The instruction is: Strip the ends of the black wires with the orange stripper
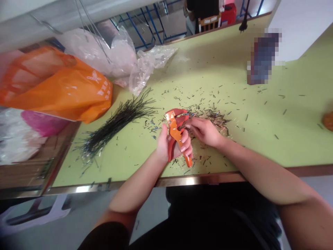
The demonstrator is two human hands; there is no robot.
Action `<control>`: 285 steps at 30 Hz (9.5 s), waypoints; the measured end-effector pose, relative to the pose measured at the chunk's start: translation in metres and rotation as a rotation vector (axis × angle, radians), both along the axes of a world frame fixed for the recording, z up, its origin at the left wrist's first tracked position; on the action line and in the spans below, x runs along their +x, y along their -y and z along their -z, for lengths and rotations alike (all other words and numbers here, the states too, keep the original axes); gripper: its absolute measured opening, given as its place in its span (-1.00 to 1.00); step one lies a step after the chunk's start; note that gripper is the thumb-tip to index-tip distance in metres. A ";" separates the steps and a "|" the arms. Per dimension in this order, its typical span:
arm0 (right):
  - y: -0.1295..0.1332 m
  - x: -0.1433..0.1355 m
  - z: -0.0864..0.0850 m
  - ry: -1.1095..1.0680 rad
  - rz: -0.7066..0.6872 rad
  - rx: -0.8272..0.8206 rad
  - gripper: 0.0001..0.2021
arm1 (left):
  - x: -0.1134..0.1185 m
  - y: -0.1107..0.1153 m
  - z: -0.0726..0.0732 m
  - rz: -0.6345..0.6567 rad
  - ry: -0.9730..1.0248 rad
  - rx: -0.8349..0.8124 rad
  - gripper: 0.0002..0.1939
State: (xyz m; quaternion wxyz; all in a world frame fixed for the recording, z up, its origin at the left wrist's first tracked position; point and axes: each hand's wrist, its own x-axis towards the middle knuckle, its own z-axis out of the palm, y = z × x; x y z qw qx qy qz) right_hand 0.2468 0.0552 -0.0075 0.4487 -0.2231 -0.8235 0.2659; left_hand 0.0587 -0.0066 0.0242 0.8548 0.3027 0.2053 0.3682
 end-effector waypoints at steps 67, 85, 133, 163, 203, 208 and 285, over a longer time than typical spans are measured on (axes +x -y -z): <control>-0.004 0.006 -0.020 0.481 0.427 -0.032 -0.65 | -0.026 -0.023 0.025 -0.298 -0.617 0.235 -0.04; -0.004 0.017 -0.026 0.438 0.295 0.003 -0.66 | -0.032 -0.020 0.015 -0.364 -0.718 0.355 -0.21; -0.007 0.025 -0.036 0.381 0.335 0.045 -0.66 | -0.017 -0.019 0.019 -0.111 -0.512 0.190 -0.16; 0.006 0.015 -0.032 0.174 0.290 -0.094 -0.91 | -0.004 -0.016 0.025 -0.177 -0.396 0.203 -0.23; 0.005 0.021 -0.034 0.091 0.246 -0.216 -0.97 | 0.005 -0.015 0.024 -0.159 -0.369 0.156 -0.29; 0.000 0.022 -0.030 0.288 0.287 -0.115 -0.76 | 0.009 -0.015 0.030 -0.187 -0.345 0.116 -0.29; -0.007 0.003 -0.002 0.364 0.124 -0.059 -0.69 | 0.002 -0.019 0.016 -0.240 -0.179 -0.211 -0.03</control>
